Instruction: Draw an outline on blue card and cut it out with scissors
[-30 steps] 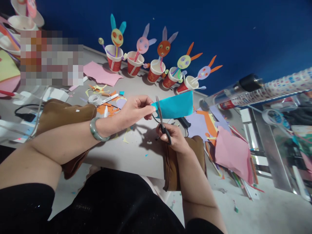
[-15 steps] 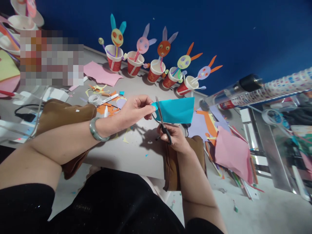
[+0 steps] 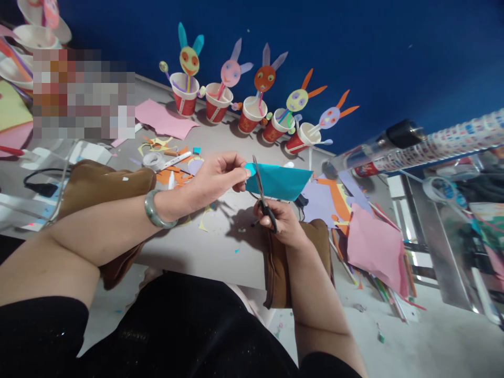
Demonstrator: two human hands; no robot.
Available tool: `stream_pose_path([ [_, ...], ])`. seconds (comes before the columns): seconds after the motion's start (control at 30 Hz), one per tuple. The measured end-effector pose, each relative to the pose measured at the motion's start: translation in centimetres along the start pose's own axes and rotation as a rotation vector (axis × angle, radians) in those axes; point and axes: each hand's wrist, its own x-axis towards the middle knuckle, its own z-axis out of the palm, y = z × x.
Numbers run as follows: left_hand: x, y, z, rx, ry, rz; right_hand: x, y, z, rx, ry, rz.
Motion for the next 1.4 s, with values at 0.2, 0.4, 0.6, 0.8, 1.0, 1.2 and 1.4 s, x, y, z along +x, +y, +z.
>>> stream_pose_path([
  [0.2,0.02,-0.10,-0.06,0.037,0.002,0.015,0.05,-0.15,0.11,0.025,-0.013,0.019],
  [0.4,0.07,-0.11,-0.11,0.087,0.001,0.013,0.07,-0.28,0.05,0.017,-0.024,0.025],
  [0.6,0.13,-0.15,-0.14,0.109,0.007,0.006,0.05,0.05,-0.04,0.015,-0.023,0.016],
  [0.8,0.06,-0.05,-0.06,0.098,0.012,0.019,0.02,0.06,-0.19,0.004,-0.030,0.026],
  [1.0,0.01,0.08,-0.06,0.096,0.011,0.021,0.02,0.01,-0.24,-0.003,-0.035,0.036],
  [1.2,-0.04,0.31,-0.02,0.084,0.019,0.014,0.00,-0.02,-0.27,-0.002,-0.028,0.036],
  [1.4,-0.11,0.64,0.02,0.088,0.027,-0.002,-0.07,0.04,-0.28,0.010,-0.019,0.030],
])
